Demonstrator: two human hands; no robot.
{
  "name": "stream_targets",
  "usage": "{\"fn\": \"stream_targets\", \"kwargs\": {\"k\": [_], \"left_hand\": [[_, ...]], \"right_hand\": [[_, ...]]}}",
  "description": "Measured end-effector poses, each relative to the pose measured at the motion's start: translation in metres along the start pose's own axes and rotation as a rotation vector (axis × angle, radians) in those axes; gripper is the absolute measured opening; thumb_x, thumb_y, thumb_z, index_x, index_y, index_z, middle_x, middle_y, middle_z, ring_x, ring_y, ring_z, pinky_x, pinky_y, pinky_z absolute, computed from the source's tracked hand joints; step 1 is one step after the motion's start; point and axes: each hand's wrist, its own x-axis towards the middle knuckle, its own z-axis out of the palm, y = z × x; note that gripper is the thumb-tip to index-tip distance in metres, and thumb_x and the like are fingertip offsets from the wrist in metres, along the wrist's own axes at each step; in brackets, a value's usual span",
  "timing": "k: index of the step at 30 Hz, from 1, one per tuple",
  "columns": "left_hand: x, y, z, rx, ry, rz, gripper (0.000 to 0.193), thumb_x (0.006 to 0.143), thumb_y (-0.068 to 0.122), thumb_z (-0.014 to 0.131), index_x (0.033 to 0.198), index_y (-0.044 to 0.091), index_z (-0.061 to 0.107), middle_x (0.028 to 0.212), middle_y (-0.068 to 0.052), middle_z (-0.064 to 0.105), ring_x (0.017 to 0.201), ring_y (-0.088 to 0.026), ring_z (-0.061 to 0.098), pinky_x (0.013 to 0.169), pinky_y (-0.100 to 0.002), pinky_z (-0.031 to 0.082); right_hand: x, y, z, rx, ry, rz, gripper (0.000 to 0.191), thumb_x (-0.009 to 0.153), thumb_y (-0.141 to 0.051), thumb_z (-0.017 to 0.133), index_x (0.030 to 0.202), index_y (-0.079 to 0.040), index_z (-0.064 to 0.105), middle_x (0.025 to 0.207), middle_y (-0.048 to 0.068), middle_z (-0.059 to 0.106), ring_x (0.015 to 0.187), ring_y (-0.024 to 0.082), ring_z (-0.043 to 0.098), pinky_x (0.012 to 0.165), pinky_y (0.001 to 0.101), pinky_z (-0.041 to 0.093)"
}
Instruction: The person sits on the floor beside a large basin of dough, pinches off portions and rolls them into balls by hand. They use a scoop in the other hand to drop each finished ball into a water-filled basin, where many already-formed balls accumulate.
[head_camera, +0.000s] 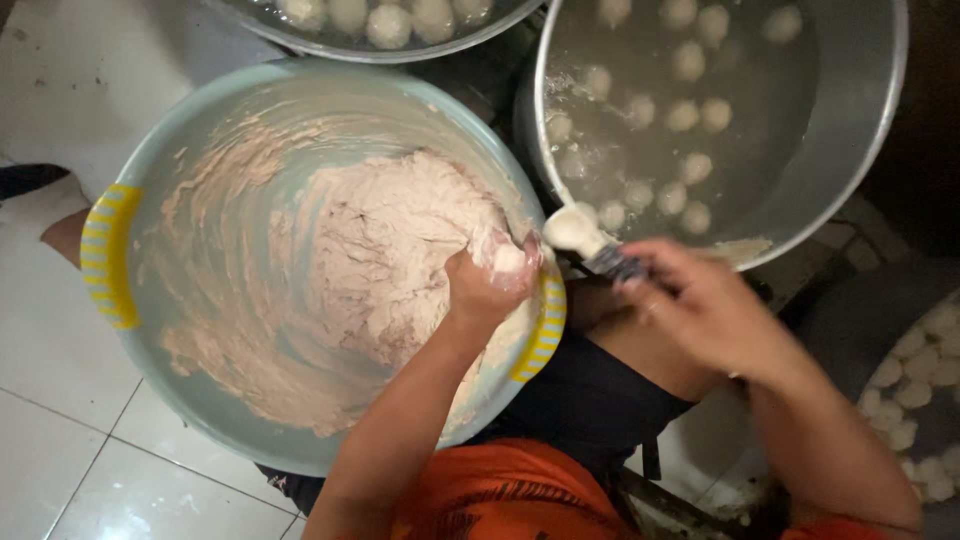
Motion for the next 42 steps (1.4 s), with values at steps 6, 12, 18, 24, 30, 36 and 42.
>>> {"fn": "stream_targets", "kwargs": {"k": [6, 12, 18, 24, 30, 36, 42], "left_hand": [[0.006, 0.020, 0.000, -0.058, -0.109, -0.075, 0.024, 0.075, 0.015, 0.079, 0.097, 0.004, 0.073, 0.082, -0.014, 0.072, 0.072, -0.034, 0.072, 0.066, -0.040, 0.059], [0.018, 0.002, -0.002, 0.370, -0.428, -0.324, 0.036, 0.062, 0.033, 0.085, 0.078, 0.003, 0.074, 0.079, -0.023, 0.071, 0.079, -0.042, 0.070, 0.077, -0.050, 0.056], [-0.001, -0.014, 0.003, 0.329, -0.100, -0.272, 0.035, 0.079, 0.037, 0.080, 0.089, 0.004, 0.079, 0.093, -0.027, 0.072, 0.086, -0.048, 0.065, 0.080, -0.051, 0.054], [-0.006, -0.014, 0.009, 0.051, -0.086, -0.191, 0.018, 0.089, 0.022, 0.074, 0.083, 0.005, 0.073, 0.080, -0.013, 0.074, 0.076, -0.038, 0.070, 0.077, -0.046, 0.056], [-0.005, 0.008, 0.003, -0.122, 0.025, -0.047, 0.020, 0.084, 0.020, 0.081, 0.085, 0.007, 0.065, 0.072, -0.011, 0.068, 0.061, -0.033, 0.069, 0.059, -0.039, 0.057], [0.003, 0.023, 0.004, -0.048, -0.179, -0.233, 0.021, 0.073, 0.019, 0.082, 0.088, 0.006, 0.073, 0.073, -0.015, 0.069, 0.068, -0.036, 0.071, 0.062, -0.042, 0.057], [0.041, -0.011, -0.001, 0.336, -0.461, -0.438, 0.050, 0.076, 0.048, 0.080, 0.078, -0.001, 0.073, 0.081, -0.025, 0.069, 0.078, -0.040, 0.071, 0.077, -0.049, 0.056]], "right_hand": [[-0.007, -0.002, 0.035, -0.185, 0.193, -0.408, 0.041, 0.098, -0.009, 0.063, 0.138, -0.002, 0.057, 0.118, 0.014, 0.071, 0.098, 0.018, 0.070, 0.079, 0.0329, 0.058], [0.005, 0.019, 0.026, 0.325, -0.165, 0.119, 0.047, 0.103, -0.009, 0.061, 0.150, -0.008, 0.062, 0.102, 0.016, 0.074, 0.073, 0.020, 0.058, 0.063, 0.0362, 0.048], [0.001, 0.016, -0.005, -0.218, 0.247, -0.220, 0.047, 0.096, -0.015, 0.064, 0.142, -0.008, 0.059, 0.111, 0.014, 0.074, 0.094, 0.021, 0.073, 0.080, 0.0358, 0.057], [0.008, 0.009, -0.022, -0.383, 0.447, -0.155, 0.043, 0.099, -0.016, 0.066, 0.141, -0.007, 0.061, 0.122, 0.020, 0.071, 0.095, 0.028, 0.072, 0.080, 0.0395, 0.057], [-0.008, -0.004, 0.007, -0.103, 0.186, -0.224, 0.042, 0.094, -0.017, 0.067, 0.135, -0.008, 0.063, 0.111, 0.013, 0.077, 0.092, 0.023, 0.076, 0.076, 0.0350, 0.059], [-0.006, -0.008, 0.032, -0.194, 0.155, -0.331, 0.041, 0.096, -0.014, 0.065, 0.134, -0.003, 0.061, 0.113, 0.013, 0.074, 0.094, 0.017, 0.071, 0.075, 0.0330, 0.058], [0.005, 0.015, 0.024, 0.287, -0.119, -0.018, 0.042, 0.098, -0.009, 0.058, 0.140, -0.007, 0.062, 0.090, 0.006, 0.072, 0.059, 0.009, 0.056, 0.051, 0.0239, 0.046]]}}
